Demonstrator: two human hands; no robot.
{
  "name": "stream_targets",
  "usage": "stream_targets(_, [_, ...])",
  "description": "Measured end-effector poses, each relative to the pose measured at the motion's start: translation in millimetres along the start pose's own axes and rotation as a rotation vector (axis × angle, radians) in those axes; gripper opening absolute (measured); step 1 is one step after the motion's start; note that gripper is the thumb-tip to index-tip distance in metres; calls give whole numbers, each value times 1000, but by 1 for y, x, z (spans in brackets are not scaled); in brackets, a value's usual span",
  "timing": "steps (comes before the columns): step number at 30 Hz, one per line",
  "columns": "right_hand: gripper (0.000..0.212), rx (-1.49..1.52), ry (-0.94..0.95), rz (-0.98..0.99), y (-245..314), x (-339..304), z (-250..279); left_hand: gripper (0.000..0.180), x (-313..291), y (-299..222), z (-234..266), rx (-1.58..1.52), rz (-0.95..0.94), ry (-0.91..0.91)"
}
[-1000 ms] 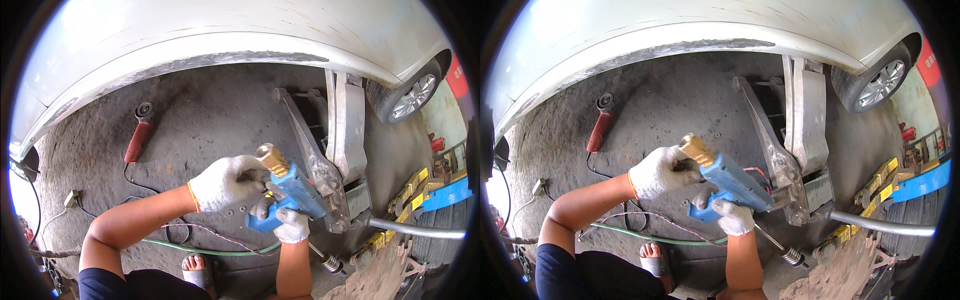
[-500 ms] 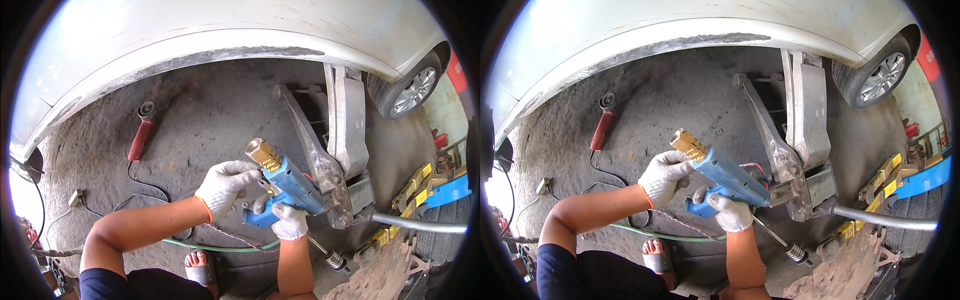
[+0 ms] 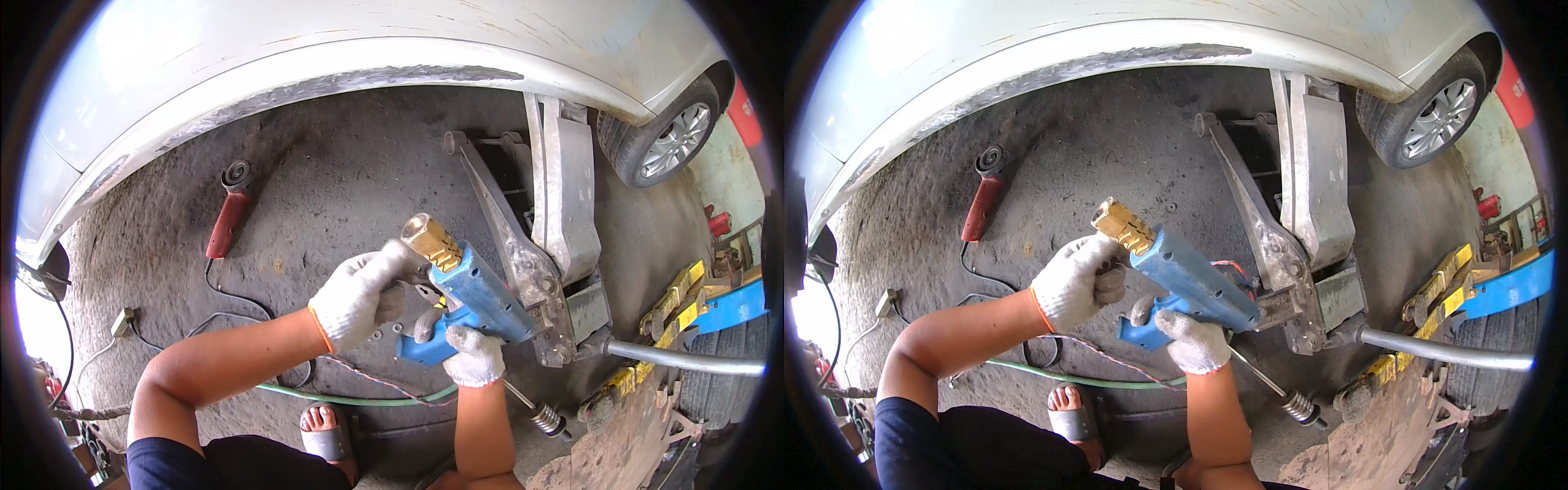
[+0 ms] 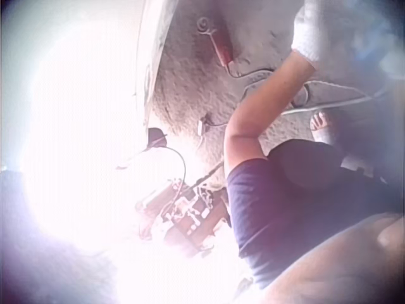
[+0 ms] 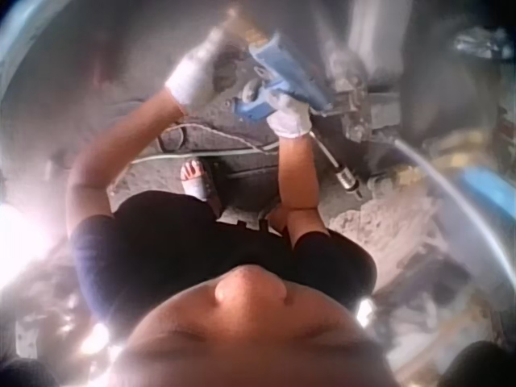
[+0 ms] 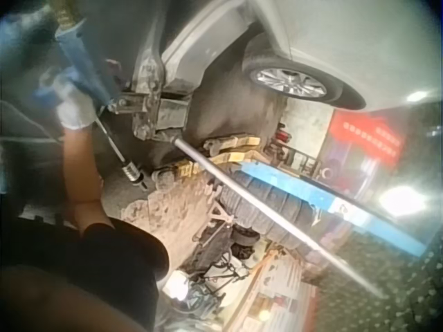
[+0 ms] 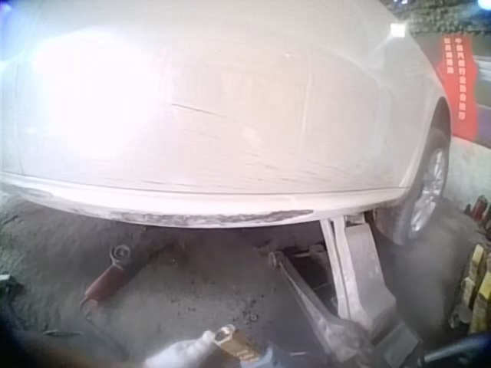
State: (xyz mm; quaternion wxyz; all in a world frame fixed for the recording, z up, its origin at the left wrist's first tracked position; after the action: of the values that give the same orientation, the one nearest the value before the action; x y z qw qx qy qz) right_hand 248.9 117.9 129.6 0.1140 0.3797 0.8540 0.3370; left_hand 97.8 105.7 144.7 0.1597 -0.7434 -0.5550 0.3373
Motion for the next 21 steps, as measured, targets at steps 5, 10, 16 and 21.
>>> stream_targets(5, [76,-30,-18,4,-4,-1,-6,25,-10,2,-7,69,-10,-11])
stream_targets(10, [84,-134,-2,11,-3,-2,-4,14,-10,2,-6,127,-81,-44])
stream_targets(16, [83,-144,37,17,-9,-1,3,10,-10,-5,2,220,-162,-63])
stream_targets(21, [77,-6,79,113,-4,-1,1,11,-15,-34,-9,639,-293,-56])
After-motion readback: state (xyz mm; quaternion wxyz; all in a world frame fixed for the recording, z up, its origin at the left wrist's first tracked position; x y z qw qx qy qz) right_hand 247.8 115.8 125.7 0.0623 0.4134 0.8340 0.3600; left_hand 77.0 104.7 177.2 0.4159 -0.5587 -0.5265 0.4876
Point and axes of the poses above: each hand's wrist, its own x-axis towards the middle knuckle, its own z-axis out of the back of the hand, y = z × x, the point moved 7 cm from there along x, towards the middle knuckle, and after that the axes turned 5 degrees about y, right-handed, at the moved point
